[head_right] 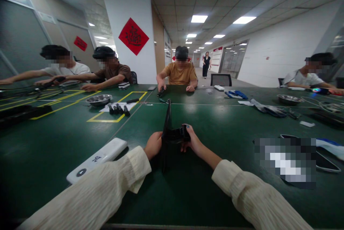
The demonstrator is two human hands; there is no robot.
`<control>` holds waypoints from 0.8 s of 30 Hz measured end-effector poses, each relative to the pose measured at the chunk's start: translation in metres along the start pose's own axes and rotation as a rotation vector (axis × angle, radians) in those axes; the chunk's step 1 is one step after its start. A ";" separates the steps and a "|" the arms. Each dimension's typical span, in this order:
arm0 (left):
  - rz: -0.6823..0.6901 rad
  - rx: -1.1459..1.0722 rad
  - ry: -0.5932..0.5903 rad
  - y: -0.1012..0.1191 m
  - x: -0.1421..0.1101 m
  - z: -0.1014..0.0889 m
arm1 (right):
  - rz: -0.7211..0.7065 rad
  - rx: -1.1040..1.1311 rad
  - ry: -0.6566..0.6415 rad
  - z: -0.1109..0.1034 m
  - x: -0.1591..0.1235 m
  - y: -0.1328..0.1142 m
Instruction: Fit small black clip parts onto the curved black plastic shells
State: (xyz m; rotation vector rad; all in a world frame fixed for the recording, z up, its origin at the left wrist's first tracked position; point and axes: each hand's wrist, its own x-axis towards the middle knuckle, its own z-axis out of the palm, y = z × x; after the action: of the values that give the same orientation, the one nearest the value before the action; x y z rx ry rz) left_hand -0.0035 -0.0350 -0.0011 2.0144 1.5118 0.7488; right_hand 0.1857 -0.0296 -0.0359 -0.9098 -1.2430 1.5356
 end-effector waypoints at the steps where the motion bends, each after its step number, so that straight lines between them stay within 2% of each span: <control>1: 0.001 -0.006 0.001 0.000 0.000 0.000 | -0.028 0.002 -0.003 0.000 -0.002 -0.001; 6: 0.071 0.024 -0.042 -0.002 0.002 0.001 | -0.157 -0.066 -0.002 0.003 -0.012 -0.008; 10: 0.213 0.062 -0.094 -0.005 0.003 0.002 | -0.271 -0.182 0.159 0.006 -0.014 -0.013; 12: 0.287 0.151 -0.092 -0.007 0.002 0.003 | -0.340 -0.216 0.239 0.008 -0.013 -0.014; 18: 0.472 0.414 0.010 -0.020 0.004 0.013 | -0.552 -0.363 0.363 0.013 -0.009 -0.015; 21: 0.566 0.370 0.093 -0.033 0.011 0.021 | -0.669 -0.455 0.423 0.015 -0.005 -0.015; 24: 0.633 0.229 0.146 -0.043 0.020 0.028 | -0.768 -0.533 0.470 0.017 0.001 -0.017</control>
State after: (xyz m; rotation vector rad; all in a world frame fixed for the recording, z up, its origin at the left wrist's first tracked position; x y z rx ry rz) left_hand -0.0085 -0.0066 -0.0481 2.7099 1.0557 1.0138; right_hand 0.1730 -0.0323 -0.0155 -0.8944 -1.4285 0.3613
